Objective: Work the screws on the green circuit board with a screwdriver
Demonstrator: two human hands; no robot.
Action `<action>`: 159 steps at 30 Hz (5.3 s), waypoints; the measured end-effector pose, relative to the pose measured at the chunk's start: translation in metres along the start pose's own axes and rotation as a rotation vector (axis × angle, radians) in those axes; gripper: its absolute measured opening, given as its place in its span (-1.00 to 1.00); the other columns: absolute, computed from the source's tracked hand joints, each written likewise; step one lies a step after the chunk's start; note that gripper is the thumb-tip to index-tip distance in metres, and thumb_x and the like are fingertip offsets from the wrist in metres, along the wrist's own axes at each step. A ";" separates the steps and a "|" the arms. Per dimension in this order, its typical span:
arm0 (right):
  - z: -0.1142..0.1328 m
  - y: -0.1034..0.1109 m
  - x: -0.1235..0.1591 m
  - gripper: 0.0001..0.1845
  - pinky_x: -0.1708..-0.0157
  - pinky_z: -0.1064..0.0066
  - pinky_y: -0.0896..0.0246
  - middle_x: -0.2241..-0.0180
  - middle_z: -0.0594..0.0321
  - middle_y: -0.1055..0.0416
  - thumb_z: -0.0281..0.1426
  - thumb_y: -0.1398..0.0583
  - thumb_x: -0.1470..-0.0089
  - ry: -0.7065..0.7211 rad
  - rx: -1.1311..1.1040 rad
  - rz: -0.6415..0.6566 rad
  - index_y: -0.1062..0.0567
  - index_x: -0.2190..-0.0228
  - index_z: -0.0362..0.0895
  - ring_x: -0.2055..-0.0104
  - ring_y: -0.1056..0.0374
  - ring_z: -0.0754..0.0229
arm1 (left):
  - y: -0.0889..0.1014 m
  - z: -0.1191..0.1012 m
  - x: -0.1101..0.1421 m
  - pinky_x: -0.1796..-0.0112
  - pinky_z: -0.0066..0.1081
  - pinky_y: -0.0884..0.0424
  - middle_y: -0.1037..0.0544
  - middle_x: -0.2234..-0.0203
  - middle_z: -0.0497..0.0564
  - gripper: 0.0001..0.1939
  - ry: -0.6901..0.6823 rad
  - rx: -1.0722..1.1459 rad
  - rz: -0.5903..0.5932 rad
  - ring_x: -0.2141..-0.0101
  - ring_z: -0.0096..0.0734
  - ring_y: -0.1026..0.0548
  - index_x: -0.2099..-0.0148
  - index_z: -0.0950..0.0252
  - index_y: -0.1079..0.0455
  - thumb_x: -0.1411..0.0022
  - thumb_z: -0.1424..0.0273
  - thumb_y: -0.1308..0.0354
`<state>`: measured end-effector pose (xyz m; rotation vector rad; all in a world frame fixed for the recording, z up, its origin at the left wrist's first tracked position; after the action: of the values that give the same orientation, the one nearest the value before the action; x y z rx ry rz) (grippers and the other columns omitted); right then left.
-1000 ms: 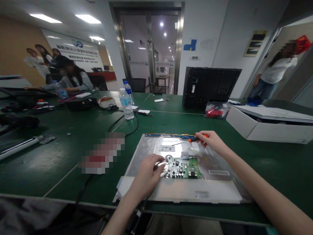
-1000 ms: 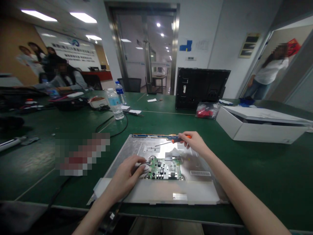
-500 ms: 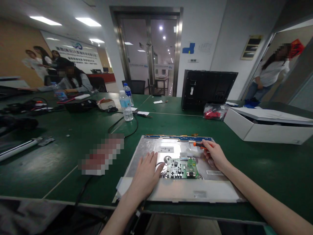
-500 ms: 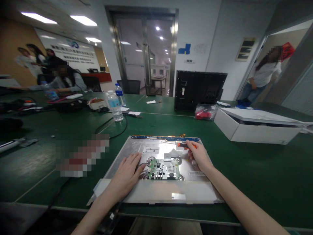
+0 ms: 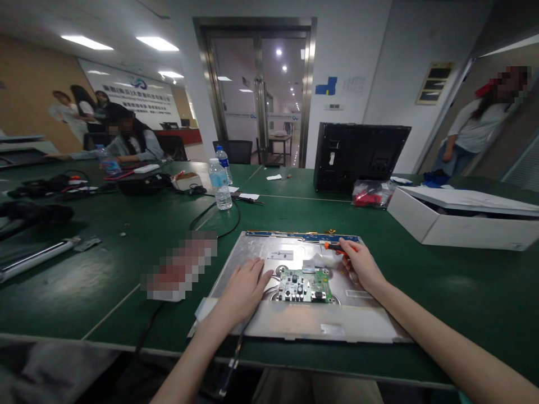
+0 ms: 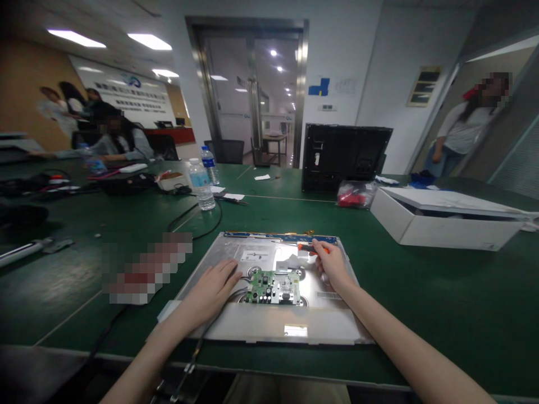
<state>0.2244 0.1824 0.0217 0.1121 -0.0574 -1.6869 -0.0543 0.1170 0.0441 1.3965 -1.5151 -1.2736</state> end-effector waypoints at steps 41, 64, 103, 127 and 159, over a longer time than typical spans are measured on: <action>0.011 0.022 -0.004 -0.37 0.75 0.53 0.14 0.67 0.39 -0.29 0.15 -0.30 0.37 -0.002 -0.254 -0.136 -0.49 0.47 -0.17 0.72 -0.01 0.42 | -0.005 -0.124 -0.088 0.42 -0.53 -0.26 -0.55 0.47 -0.04 -0.84 -0.508 0.104 0.242 0.44 -0.43 -0.47 0.33 0.30 -0.47 -0.08 0.59 -0.10; 0.019 0.022 0.002 -0.43 0.77 0.55 0.16 0.71 0.39 -0.29 0.10 -0.33 0.32 0.060 -0.273 -0.116 -0.49 0.52 -0.18 0.75 -0.02 0.44 | -0.028 -0.119 -0.079 0.34 -0.51 -0.31 -0.60 0.42 0.00 -0.84 -0.586 0.257 0.281 0.39 -0.39 -0.49 0.36 0.32 -0.53 -0.06 0.63 -0.16; 0.023 0.024 0.005 -0.51 0.75 0.53 0.17 0.75 0.46 -0.17 0.04 -0.27 0.17 0.117 -0.264 -0.120 -0.44 0.44 -0.15 0.74 0.00 0.41 | -0.029 -0.116 -0.081 0.33 -0.49 -0.30 -0.59 0.41 0.02 -0.88 -0.571 0.261 0.255 0.37 -0.38 -0.48 0.31 0.33 -0.55 -0.09 0.57 -0.21; 0.105 0.017 0.002 -0.53 0.55 0.41 -0.14 0.51 0.32 -0.27 -0.06 -0.11 -0.12 0.630 0.177 -0.235 -0.37 0.06 -0.09 0.54 -0.21 0.25 | -0.030 -0.113 -0.083 0.33 -0.52 -0.32 -0.61 0.43 0.00 -0.87 -0.536 0.300 0.257 0.39 -0.42 -0.51 0.34 0.33 -0.54 -0.09 0.59 -0.19; 0.088 -0.014 0.026 -0.53 0.49 0.42 -0.14 0.43 0.29 -0.38 -0.21 -0.07 -0.20 0.888 0.579 -0.180 -0.24 -0.11 -0.09 0.57 -0.22 0.27 | -0.029 -0.117 -0.081 0.33 -0.49 -0.31 -0.60 0.43 0.00 -0.88 -0.548 0.301 0.255 0.39 -0.38 -0.50 0.33 0.34 -0.53 -0.09 0.58 -0.19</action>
<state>0.1977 0.1557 0.1062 1.3127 0.1376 -1.6186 0.0777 0.1750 0.0576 1.0183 -2.2529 -1.3711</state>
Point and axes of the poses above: each hand's wrist, its own x-axis away from the middle knuckle, its own y-axis out of the back of the hand, z = x × y, the point moved 6 cm from there along -x, towards the middle knuckle
